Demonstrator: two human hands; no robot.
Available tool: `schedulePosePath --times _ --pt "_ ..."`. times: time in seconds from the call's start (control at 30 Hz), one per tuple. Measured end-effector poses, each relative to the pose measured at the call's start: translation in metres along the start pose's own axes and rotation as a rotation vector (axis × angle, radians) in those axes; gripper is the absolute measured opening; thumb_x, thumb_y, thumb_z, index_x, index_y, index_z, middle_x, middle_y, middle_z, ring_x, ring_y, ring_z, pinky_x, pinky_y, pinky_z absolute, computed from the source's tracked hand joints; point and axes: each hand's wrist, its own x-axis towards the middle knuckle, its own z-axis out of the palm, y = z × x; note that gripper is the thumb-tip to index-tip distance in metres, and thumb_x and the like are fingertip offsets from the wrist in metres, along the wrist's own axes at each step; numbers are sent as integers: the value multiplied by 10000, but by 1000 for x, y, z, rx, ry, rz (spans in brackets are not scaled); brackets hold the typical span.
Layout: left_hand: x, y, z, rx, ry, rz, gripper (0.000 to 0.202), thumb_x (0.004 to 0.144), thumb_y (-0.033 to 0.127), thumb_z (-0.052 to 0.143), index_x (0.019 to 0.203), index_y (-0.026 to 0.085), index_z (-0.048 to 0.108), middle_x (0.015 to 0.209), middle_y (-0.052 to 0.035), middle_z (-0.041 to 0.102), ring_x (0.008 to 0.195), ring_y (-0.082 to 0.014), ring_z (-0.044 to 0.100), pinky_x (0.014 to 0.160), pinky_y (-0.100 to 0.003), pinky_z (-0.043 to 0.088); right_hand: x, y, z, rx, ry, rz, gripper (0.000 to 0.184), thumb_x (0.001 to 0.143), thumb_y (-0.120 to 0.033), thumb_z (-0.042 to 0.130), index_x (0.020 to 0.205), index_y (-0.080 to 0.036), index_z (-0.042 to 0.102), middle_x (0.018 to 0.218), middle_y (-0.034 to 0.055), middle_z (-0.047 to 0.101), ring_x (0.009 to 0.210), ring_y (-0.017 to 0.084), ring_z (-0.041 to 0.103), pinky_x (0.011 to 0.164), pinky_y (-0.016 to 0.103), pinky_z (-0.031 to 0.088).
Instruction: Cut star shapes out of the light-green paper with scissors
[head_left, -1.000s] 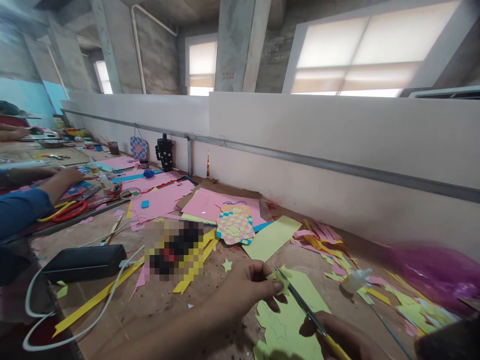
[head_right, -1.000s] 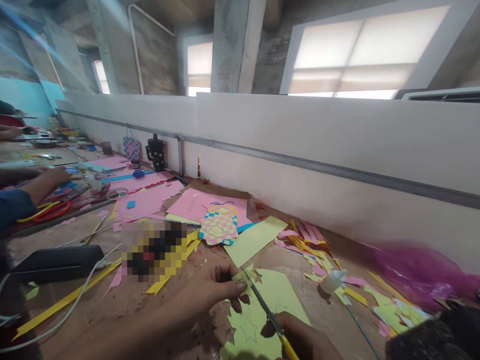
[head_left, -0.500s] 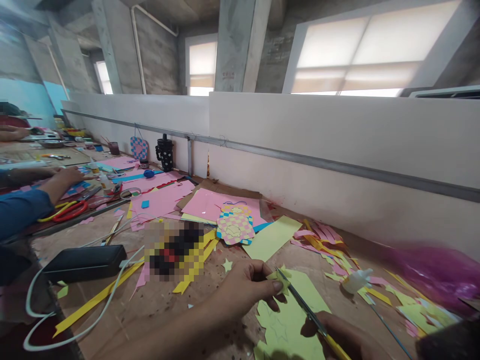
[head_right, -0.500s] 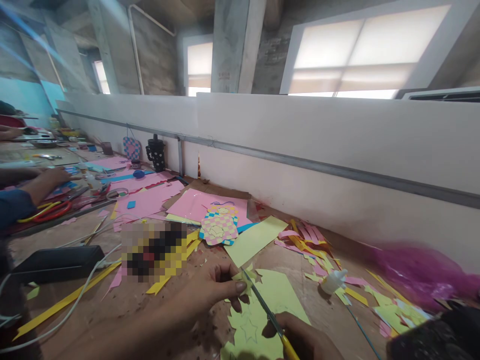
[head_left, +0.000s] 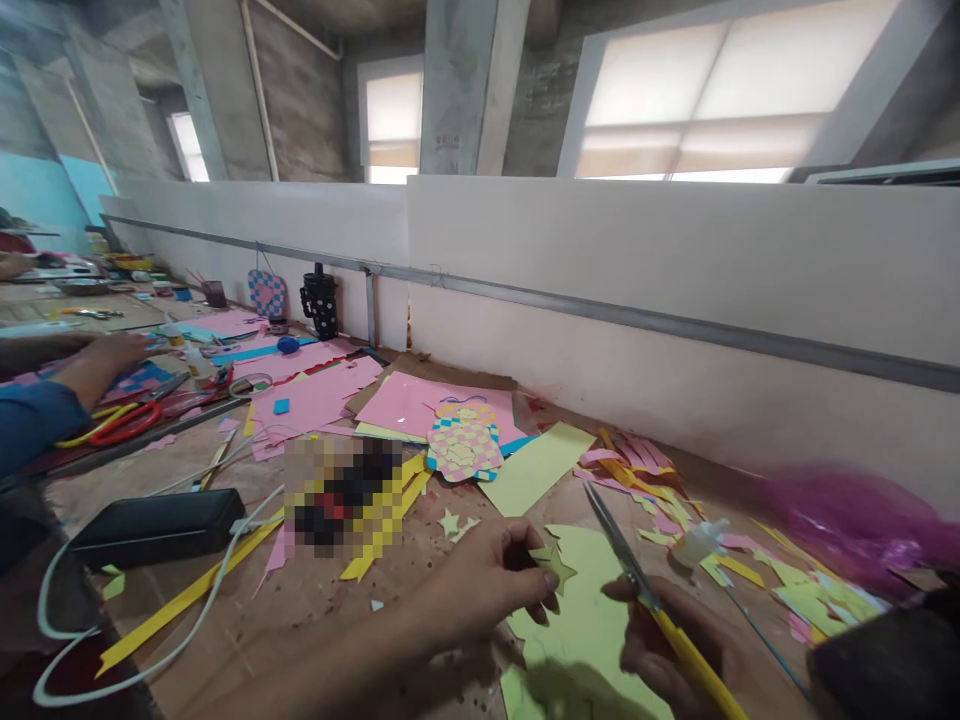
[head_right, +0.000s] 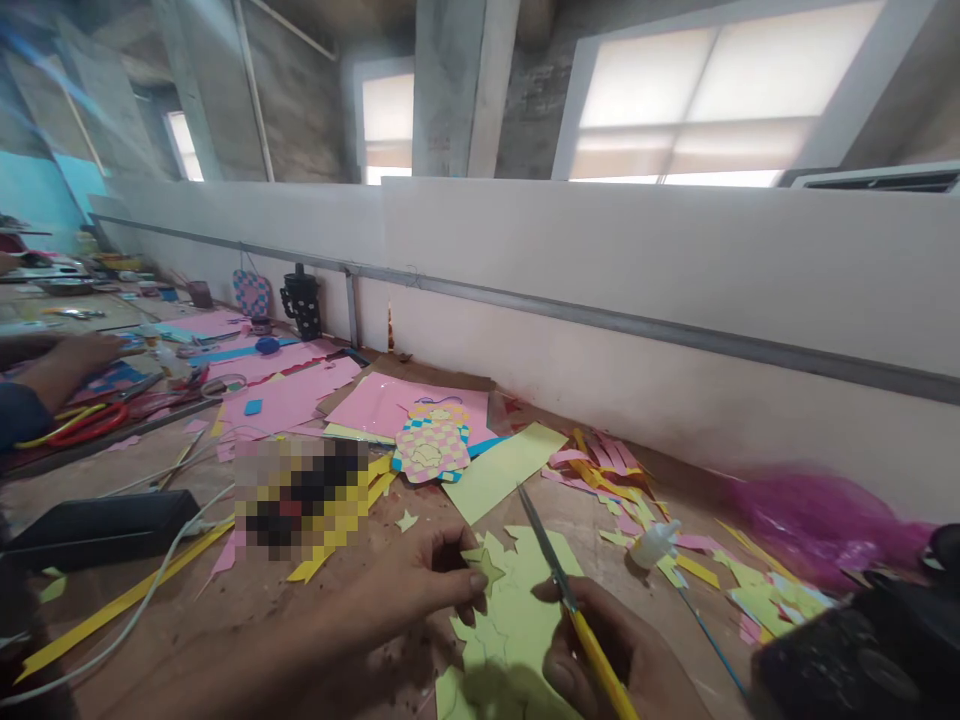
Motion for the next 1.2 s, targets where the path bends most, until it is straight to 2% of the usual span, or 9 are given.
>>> schedulePosePath --times 0.1,0.2,0.37,0.5,0.73,0.83,0.97,1.1,1.2 --pt "-4 -3 1 211 -86 -40 113 681 215 619 781 187 576 671 9 622 590 -125 560 558 -242 420 -2 -3 7 110 88 62 494 714 -479 822 1118 -246 659 783 18 695 519 116 506 425 205 362" --pt "-11 -3 4 509 -123 27 70 699 214 616 766 195 626 645 27 574 586 -116 504 515 -220 337 -4 -3 15 179 113 44 463 713 -400 827 1106 -236 645 821 21 697 611 145 575 518 237 445" --pt "-17 -4 10 695 -235 60 62 712 221 611 717 200 670 575 35 511 525 -111 455 478 -225 256 -8 -6 30 281 -9 90 397 758 -286 778 1113 -251 605 811 -14 682 700 162 621 620 260 473" --pt "-17 -8 11 666 -264 58 39 694 204 619 669 200 648 559 37 482 521 -111 430 468 -229 238 -10 -11 36 304 -37 177 301 762 -226 737 1028 -242 597 647 -87 580 552 105 526 531 211 400" --pt "-7 -7 10 378 -161 -50 84 689 221 625 759 175 632 651 19 592 597 -123 541 549 -229 387 -10 -10 34 305 28 166 325 725 -143 731 1007 -241 601 662 -94 542 567 99 505 544 212 379" --pt "-5 -10 13 179 -165 -104 121 704 267 650 767 172 609 653 17 600 576 -117 565 578 -249 422 -9 -8 36 335 77 172 354 692 -206 765 1005 -248 606 651 -93 525 543 99 492 510 206 361" --pt "-4 -16 19 136 -140 -107 195 673 316 715 708 180 580 597 42 552 544 -104 524 566 -250 398 -8 -6 38 407 105 193 424 691 -302 798 1053 -257 581 651 -94 521 458 71 407 430 192 310" --pt "-2 -13 17 0 -14 -82 260 668 374 735 709 180 567 647 13 588 581 -118 547 602 -268 426 -6 -3 28 400 15 133 472 772 -464 791 1120 -269 537 666 -94 503 484 76 384 454 202 306" --pt "-1 -1 8 -60 59 16 310 676 418 761 722 175 574 695 -7 611 636 -131 580 662 -285 457 -3 0 16 239 -81 20 511 816 -621 696 1146 -269 526 691 -79 493 546 99 392 508 222 303"
